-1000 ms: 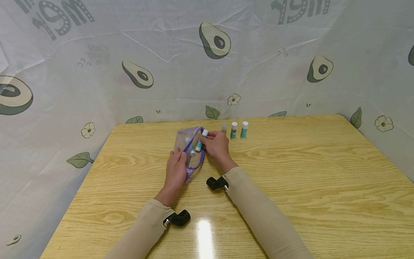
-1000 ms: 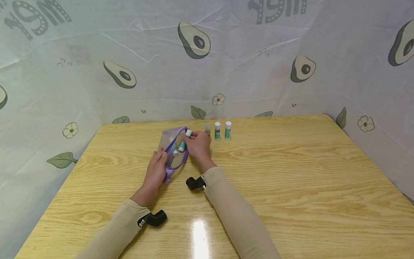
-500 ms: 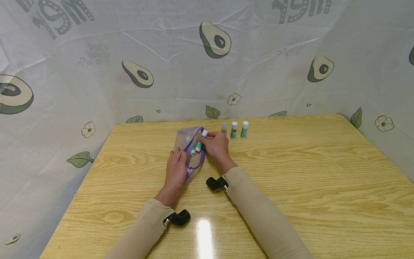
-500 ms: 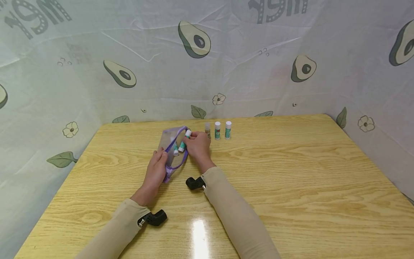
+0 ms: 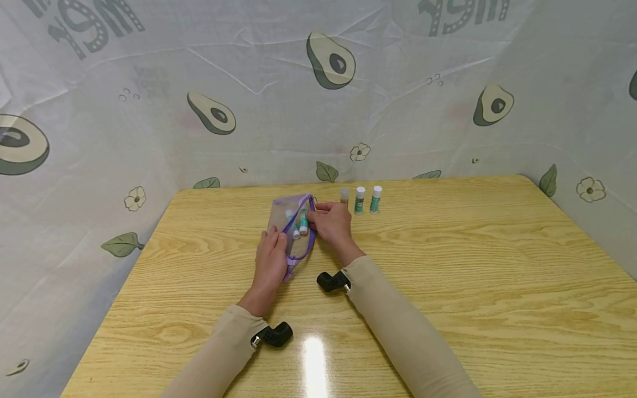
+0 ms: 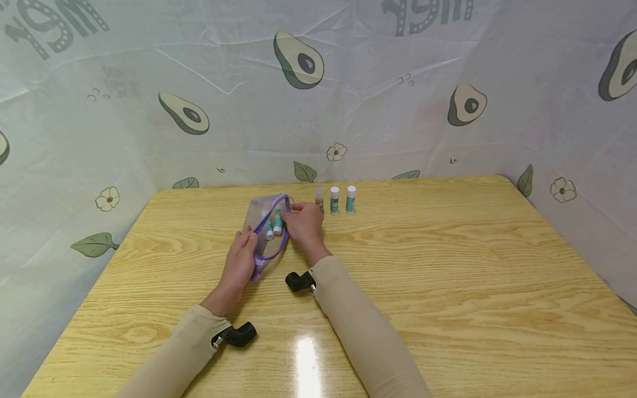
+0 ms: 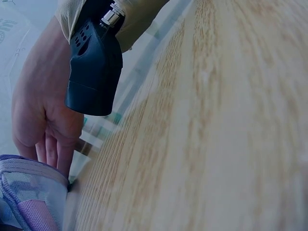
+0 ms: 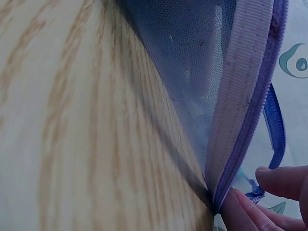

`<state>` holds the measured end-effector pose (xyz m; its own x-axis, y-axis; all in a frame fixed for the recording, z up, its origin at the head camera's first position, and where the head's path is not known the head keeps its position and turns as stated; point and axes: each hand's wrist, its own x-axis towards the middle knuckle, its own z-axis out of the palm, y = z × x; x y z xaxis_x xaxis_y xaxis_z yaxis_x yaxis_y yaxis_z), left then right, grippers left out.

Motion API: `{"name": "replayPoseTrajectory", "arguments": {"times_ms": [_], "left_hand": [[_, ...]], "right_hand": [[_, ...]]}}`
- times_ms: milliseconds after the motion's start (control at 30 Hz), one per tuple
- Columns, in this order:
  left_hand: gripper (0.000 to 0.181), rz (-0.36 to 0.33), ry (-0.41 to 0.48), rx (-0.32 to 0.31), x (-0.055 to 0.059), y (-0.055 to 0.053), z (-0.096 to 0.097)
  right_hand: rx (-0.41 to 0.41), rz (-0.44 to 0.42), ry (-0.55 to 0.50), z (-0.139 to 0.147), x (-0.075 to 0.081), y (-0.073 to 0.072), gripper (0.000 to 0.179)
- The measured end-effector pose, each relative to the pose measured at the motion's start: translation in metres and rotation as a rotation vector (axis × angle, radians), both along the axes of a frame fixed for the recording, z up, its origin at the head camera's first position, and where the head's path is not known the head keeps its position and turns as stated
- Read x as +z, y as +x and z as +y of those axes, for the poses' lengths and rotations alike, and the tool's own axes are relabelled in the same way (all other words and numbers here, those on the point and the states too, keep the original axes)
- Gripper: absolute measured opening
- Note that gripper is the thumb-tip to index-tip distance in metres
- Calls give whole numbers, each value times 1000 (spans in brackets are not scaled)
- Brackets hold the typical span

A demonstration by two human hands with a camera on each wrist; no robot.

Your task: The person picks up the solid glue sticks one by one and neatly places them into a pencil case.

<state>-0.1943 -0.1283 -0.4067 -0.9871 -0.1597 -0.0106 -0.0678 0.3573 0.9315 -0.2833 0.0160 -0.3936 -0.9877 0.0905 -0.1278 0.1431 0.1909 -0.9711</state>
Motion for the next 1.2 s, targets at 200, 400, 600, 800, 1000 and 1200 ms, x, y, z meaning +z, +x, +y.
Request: {"name": "replayPoseTrajectory", "arguments": {"times_ms": [200,400,600,800,1000,1200], "left_hand": [[46,-16,-5,2,2,1,-1],[47,-28,-3,-1,3,2,-1],[49,-42,0,-5,2,1,-1],[50,-43,12,-10,1,1,-1],[50,-34,13,-10,0,1,-1],[49,-36,11,-8,0,1,-1]], "right_hand": [[0,12,-9,0,1,0,41],[-1,4,-31,0,2,0,38],[-3,17,-35,0,4,0,37],[7,101,73,1,8,3,39],[27,161,112,1,12,4,42],[57,236,89,3,17,5,46]]}}
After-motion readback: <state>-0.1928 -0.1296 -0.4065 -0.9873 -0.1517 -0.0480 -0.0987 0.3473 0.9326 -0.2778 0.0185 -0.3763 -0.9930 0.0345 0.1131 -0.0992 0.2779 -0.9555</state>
